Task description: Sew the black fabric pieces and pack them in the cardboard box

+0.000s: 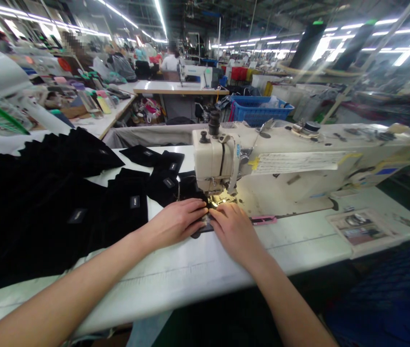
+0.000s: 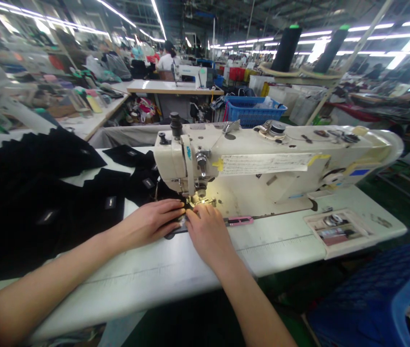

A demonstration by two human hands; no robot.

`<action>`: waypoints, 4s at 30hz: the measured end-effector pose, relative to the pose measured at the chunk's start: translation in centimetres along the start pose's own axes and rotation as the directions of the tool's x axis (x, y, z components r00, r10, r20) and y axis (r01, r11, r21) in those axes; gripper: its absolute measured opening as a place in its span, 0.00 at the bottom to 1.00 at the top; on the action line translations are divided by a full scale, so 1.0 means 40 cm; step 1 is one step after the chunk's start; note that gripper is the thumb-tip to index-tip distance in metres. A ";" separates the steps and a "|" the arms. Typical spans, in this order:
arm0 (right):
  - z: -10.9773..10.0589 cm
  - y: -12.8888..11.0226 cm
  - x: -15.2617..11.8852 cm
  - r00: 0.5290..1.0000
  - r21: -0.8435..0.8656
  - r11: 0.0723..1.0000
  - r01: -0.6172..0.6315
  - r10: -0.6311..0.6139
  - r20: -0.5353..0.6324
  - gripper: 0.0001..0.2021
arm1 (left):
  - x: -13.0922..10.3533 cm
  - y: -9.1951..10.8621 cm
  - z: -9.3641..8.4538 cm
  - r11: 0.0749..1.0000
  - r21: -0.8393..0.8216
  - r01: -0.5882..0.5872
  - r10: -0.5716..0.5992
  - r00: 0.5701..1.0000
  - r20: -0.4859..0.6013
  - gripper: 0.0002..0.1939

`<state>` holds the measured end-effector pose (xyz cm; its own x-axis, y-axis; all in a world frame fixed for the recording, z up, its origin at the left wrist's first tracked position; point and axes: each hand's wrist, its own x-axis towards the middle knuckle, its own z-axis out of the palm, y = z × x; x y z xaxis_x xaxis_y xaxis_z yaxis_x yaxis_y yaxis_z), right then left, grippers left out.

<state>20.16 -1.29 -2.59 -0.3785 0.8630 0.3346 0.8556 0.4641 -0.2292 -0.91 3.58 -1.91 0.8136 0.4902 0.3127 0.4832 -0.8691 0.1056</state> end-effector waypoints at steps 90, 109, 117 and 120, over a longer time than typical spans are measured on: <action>-0.030 -0.154 0.055 0.993 0.406 0.912 -0.061 0.095 -0.065 0.08 | -0.250 0.386 0.007 0.945 -0.154 0.288 -0.310 0.941 -0.139 0.18; -0.194 -0.059 -0.316 0.999 0.080 0.997 -0.006 0.003 0.036 0.18 | -0.254 0.415 0.031 0.920 -0.288 0.265 -0.332 0.918 -0.216 0.21; -0.026 -0.169 -0.216 0.949 0.227 0.929 0.293 -0.311 0.047 0.21 | -0.308 0.442 -0.021 0.016 -0.827 0.563 -0.824 0.476 0.308 0.18; -0.046 -0.172 -0.223 0.964 0.326 0.908 0.265 -0.249 -0.090 0.17 | -0.310 0.428 -0.026 -0.608 -0.744 0.278 -0.563 0.509 0.651 0.30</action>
<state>18.29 -12.55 -2.31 -0.5465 0.6985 0.4620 0.5613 0.7149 -0.4169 -3.08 -17.44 -2.98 0.3527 0.7815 -0.5146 -0.3078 0.6162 0.7249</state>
